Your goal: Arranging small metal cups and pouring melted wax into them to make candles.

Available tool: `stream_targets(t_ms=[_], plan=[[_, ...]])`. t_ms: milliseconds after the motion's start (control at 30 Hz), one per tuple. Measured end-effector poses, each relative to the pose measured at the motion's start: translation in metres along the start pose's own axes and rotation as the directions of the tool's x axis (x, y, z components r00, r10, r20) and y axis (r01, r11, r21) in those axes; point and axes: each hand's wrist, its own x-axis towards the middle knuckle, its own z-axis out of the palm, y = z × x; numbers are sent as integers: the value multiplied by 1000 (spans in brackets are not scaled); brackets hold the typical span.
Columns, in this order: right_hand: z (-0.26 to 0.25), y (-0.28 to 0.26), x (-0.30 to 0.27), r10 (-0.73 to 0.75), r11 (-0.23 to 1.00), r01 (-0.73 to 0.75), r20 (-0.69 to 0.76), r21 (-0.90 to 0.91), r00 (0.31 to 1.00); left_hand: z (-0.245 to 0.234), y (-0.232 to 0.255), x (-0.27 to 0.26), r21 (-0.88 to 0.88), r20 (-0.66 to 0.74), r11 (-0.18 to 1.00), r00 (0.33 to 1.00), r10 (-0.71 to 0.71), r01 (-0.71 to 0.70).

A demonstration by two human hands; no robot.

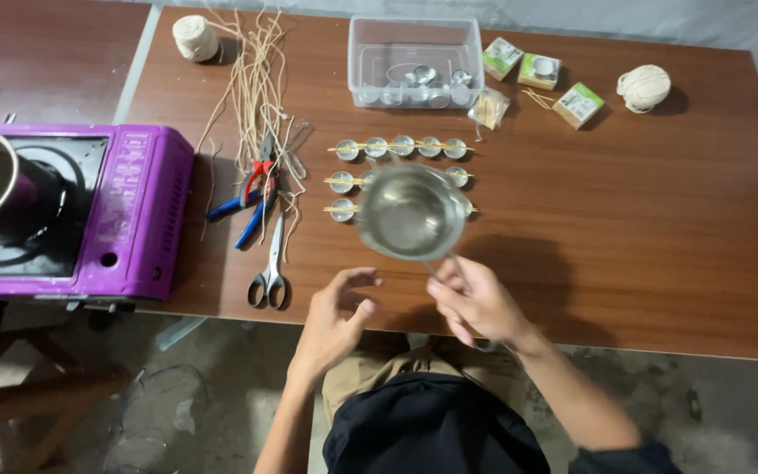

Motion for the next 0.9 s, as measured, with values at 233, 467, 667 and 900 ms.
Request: stream_targets(t_ms=[233, 467, 667, 900], plan=[[99, -59, 92, 4, 999, 6, 307, -32, 952, -29, 23, -7, -167, -138, 976, 983, 117, -139], [215, -63, 188, -86, 982, 157, 485, -107, 870, -101, 62, -6, 48, -428, 960, 863, 268, -274], [310, -58, 262, -96, 974, 188, 522, -126, 848, -170, 62, -1, 177, -557, 931, 747, 362, -319], [361, -120, 257, -174, 916, 339, 551, -213, 816, -216, 64, -2, 195, -649, 933, 674, 353, -302]])
